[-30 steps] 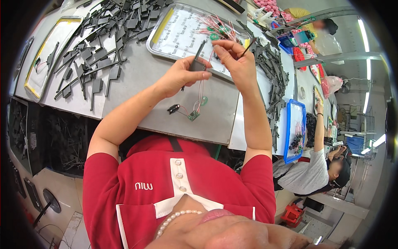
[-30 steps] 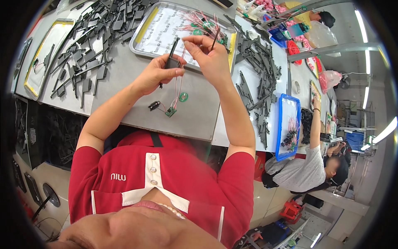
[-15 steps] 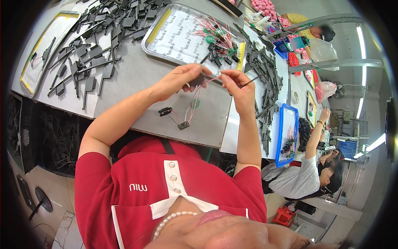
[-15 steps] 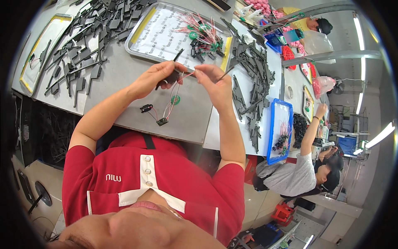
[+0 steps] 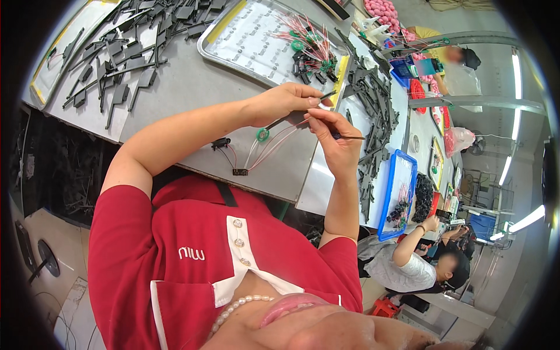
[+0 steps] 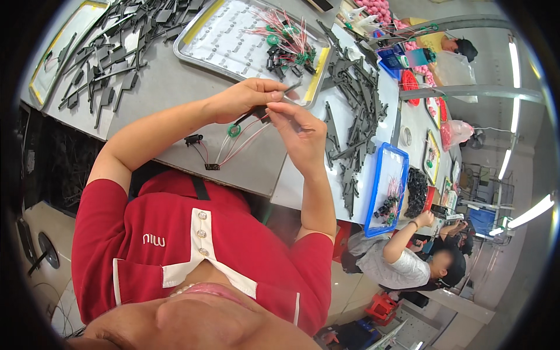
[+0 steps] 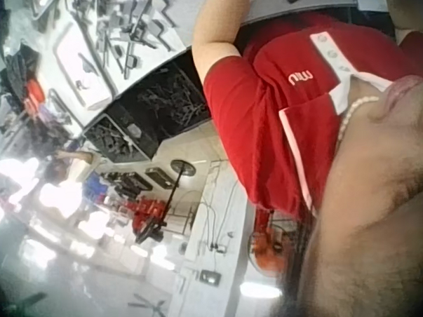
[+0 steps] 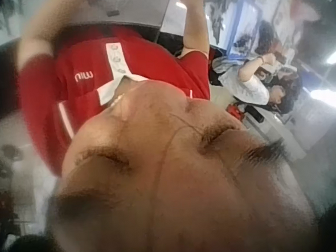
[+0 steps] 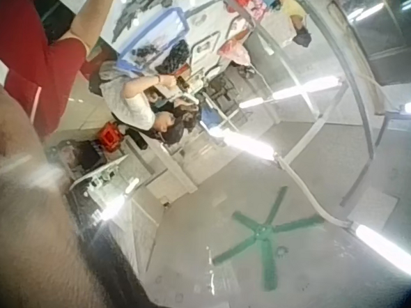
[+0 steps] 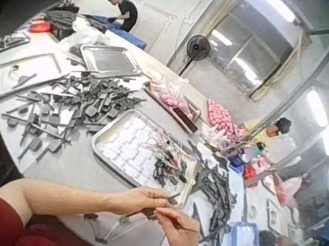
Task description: Assembling electronic components by fitting wires and small parts into a plastic housing.
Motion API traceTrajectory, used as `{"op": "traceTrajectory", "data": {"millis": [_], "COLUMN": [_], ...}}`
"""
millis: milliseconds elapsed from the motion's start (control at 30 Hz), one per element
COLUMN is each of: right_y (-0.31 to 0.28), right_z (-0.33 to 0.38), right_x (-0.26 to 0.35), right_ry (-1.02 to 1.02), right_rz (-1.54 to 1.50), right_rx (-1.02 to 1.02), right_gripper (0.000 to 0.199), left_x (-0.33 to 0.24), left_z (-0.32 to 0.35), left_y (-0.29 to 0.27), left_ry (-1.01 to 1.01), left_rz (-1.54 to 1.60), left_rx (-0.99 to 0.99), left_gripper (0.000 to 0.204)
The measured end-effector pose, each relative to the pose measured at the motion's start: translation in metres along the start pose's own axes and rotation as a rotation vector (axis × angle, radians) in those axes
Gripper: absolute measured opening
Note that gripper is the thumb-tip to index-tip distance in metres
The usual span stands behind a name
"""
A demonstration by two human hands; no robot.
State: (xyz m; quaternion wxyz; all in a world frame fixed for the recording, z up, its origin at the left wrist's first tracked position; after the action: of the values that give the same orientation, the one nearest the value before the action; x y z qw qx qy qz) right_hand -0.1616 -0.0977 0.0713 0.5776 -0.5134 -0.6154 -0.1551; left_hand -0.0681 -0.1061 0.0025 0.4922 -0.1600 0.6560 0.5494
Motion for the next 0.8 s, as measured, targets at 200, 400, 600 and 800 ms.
{"op": "traceTrajectory", "data": {"millis": [200, 400, 600, 800], "right_y": [-0.002, -0.024, -0.02, -0.007], "right_z": [0.004, 0.003, 0.005, 0.005], "right_x": [-0.012, 0.008, 0.001, -0.004], "right_ry": [-0.038, -0.356, -0.302, -0.338], "right_rz": [-0.048, 0.322, 0.315, 0.361], "right_rx": [-0.019, -0.213, -0.183, -0.1], "right_gripper": [0.013, 0.015, 0.016, 0.019], "left_x": [0.017, 0.014, 0.022, 0.027], "left_z": [-0.002, 0.004, 0.021, 0.032], "left_y": [-0.008, 0.014, 0.01, -0.005], "left_ry": [0.057, -0.022, -0.154, -0.14], "left_rz": [0.031, 0.107, 0.124, -0.103], "left_rx": [0.042, 0.142, 0.103, 0.089], "left_gripper": [0.027, 0.028, 0.032, 0.033]}}
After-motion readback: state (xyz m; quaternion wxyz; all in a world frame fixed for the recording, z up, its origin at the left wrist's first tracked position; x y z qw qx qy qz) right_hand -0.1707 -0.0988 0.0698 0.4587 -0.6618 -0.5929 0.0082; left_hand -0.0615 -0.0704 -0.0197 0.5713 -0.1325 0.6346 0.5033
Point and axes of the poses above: each hand's wrist, its own z-axis away from the middle knuckle, its own y-axis out of the palm, x = y × z, the point moved 8 cm from there along -z, towards the middle knuckle, and after that the axes turned 3 degrees about -y, right-handed, at the moved point
